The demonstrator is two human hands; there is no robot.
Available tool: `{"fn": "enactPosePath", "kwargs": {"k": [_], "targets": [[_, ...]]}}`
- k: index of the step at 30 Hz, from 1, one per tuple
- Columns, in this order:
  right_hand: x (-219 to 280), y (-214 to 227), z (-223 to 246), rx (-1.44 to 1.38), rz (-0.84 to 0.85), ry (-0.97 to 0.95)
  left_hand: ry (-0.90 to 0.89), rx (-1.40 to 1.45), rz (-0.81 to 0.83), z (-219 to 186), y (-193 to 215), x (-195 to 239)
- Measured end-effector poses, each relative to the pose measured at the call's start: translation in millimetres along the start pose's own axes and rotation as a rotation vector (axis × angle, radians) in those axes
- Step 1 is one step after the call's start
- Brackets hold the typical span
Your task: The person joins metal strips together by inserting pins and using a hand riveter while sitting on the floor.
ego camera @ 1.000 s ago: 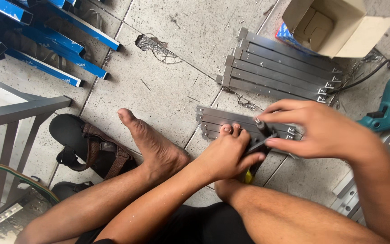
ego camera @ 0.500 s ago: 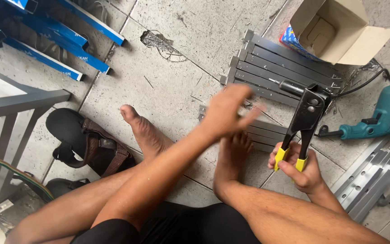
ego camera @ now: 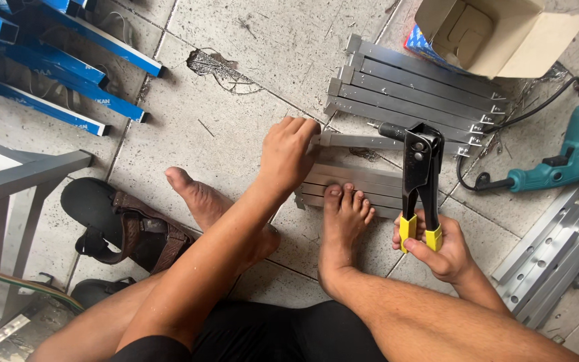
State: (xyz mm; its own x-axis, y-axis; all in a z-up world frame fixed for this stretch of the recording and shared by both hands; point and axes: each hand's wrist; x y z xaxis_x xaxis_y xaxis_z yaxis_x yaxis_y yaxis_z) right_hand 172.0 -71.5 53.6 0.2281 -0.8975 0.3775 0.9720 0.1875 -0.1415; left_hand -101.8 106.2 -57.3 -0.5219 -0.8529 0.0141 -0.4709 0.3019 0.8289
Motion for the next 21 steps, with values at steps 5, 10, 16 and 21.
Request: {"fn": "enactPosePath", "kwargs": {"k": [5,10,16,21], "targets": [[4,2,-7,0.009,-0.007,-0.066,0.038,0.018,0.185,-20,28,0],[-4,1,8,0.108,0.035,-0.132,0.108,0.134,0.245,-16,24,-3],[-16,-12,23,0.211,0.089,-0.241,0.121,0.298,0.185,-9,23,2],[-20,-16,27,0.269,0.096,-0.316,0.036,0.185,0.063,-6,22,2]]}}
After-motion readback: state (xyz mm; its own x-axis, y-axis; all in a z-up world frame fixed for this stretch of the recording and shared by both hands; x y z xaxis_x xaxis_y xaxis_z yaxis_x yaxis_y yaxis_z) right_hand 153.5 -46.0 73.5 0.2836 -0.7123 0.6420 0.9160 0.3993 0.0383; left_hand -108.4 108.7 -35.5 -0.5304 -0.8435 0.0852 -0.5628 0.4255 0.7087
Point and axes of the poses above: each hand's wrist, its own x-axis away from the middle knuckle, its own y-axis out of the back of the hand, z = x × y, and after that the axes turned 9 degrees about z, right-handed
